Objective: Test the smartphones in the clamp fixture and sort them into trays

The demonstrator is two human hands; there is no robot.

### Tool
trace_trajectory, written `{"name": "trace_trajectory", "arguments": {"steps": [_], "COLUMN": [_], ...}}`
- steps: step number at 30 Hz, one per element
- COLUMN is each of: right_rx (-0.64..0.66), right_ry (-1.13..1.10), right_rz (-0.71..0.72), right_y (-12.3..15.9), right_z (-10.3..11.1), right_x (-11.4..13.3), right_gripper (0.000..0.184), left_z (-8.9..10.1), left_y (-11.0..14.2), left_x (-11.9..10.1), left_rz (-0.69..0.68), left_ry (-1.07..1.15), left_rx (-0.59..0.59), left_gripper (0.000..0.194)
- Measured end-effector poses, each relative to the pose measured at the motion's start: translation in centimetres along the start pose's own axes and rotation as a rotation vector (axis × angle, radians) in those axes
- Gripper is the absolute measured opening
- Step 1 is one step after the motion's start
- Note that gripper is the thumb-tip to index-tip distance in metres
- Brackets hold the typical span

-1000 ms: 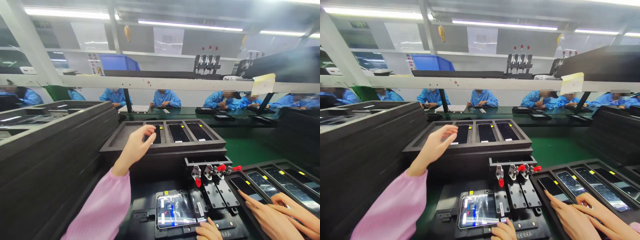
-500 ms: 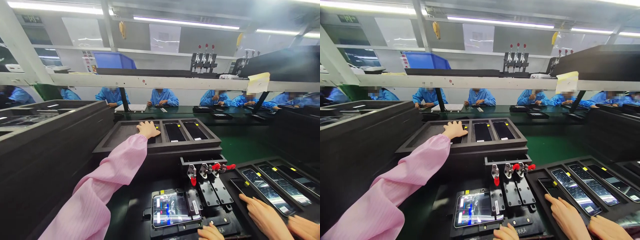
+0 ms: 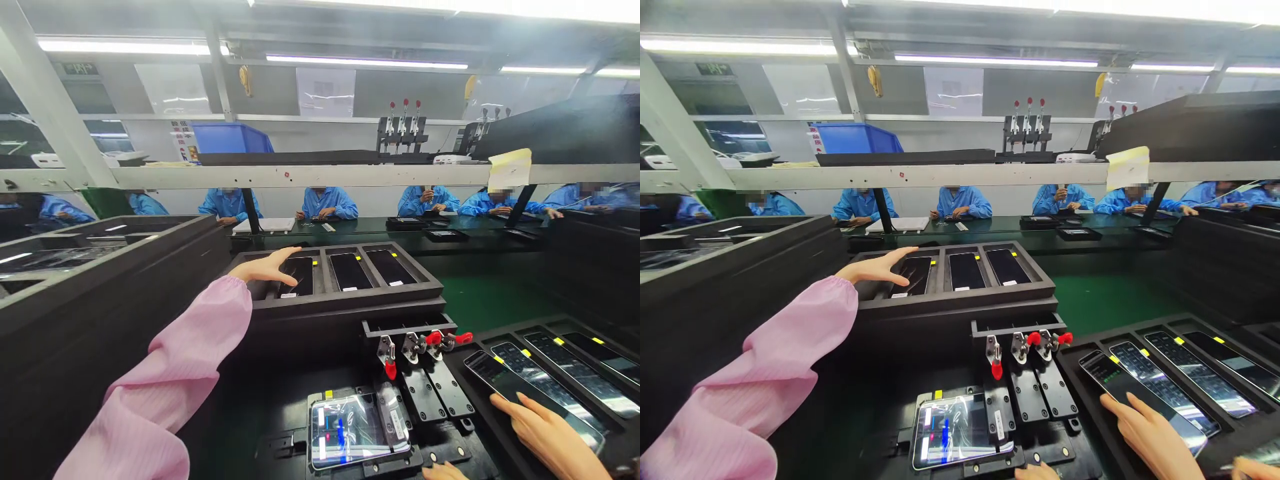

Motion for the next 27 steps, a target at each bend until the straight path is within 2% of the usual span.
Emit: {"name": "trace_trajectory", "arguments": {"steps": [2,4,6,7,8,9,12,13,14,15,17,18,20,22,24,27], "right_rx": [-0.107,-0.376,-0.646,-0.7,-0.665,-0.576,-0.261,-0.225,-0.258,-0.355,-0.628,-0.723,-0.792,-0.739,-0.646,-0.465], "right_ry": [0.268,0.491,0.596,0.641,0.693,0.746,0.853,0.879,0.905,0.933,0.993,1.018,1.046,1.045,1.015,0.919], "right_rz": [0.189,0.491,0.792,0.913,0.998,1.054,1.096,1.094,1.087,1.072,1.01,0.978,0.945,0.933,0.903,0.852], "right_y": [0.5,2.0,4.3,5.1,5.4,5.4,5.0,5.1,5.2,5.5,6.3,6.6,6.9,6.4,5.5,4.1], "right_z": [-0.3,-0.7,-1.5,-2.1,-2.7,-3.3,-4.7,-5.2,-5.8,-6.3,-7.7,-8.7,-10.9,-13.0,-14.8,-18.3], "right_x": [1.5,3.4,4.2,4.3,4.2,4.1,4.3,4.6,5.2,5.8,6.9,7.3,8.0,8.8,9.6,10.6], "right_gripper": [0.044,0.06,0.066,0.067,0.066,0.064,0.061,0.062,0.063,0.064,0.059,0.053,0.041,0.038,0.038,0.036], "left_z": [-0.2,0.0,0.5,1.0,1.6,2.3,4.4,5.1,5.7,6.3,6.9,6.9,5.8,3.3,-0.2,-7.1], "left_y": [-0.4,-1.1,-1.8,-2.1,-2.2,-2.1,-1.1,-0.5,0.2,1.2,3.9,5.5,9.3,13.2,16.8,20.4], "left_x": [-0.1,-0.1,0.1,0.3,0.5,0.6,0.1,-0.5,-1.4,-2.4,-5.0,-6.4,-9.4,-11.4,-12.1,-11.3], "left_rz": [-0.037,-0.056,-0.044,-0.027,-0.006,0.018,0.069,0.075,0.073,0.067,0.036,0.016,-0.05,-0.078,-0.07,0.007], "left_ry": [0.017,0.021,0.015,0.009,0.002,-0.004,-0.009,-0.008,-0.005,-0.003,0.003,0.005,0.001,-0.005,0.023,0.145], "left_rx": [0.015,-0.001,-0.071,-0.127,-0.194,-0.266,-0.463,-0.512,-0.549,-0.575,-0.59,-0.577,-0.478,-0.322,-0.214,-0.047], "left_gripper": [0.088,0.088,0.081,0.075,0.069,0.062,0.046,0.043,0.04,0.039,0.037,0.037,0.04,0.044,0.051,0.067]}}
Point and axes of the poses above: each hand's wrist, its own y-axis away from the middle knuckle, its own z-axis out of the back of the hand, x = y × z, the point moved 8 cm from there along -y, towards the middle knuckle, and after that the axes turned 3 degrees about -y, right-handed, at the moved point
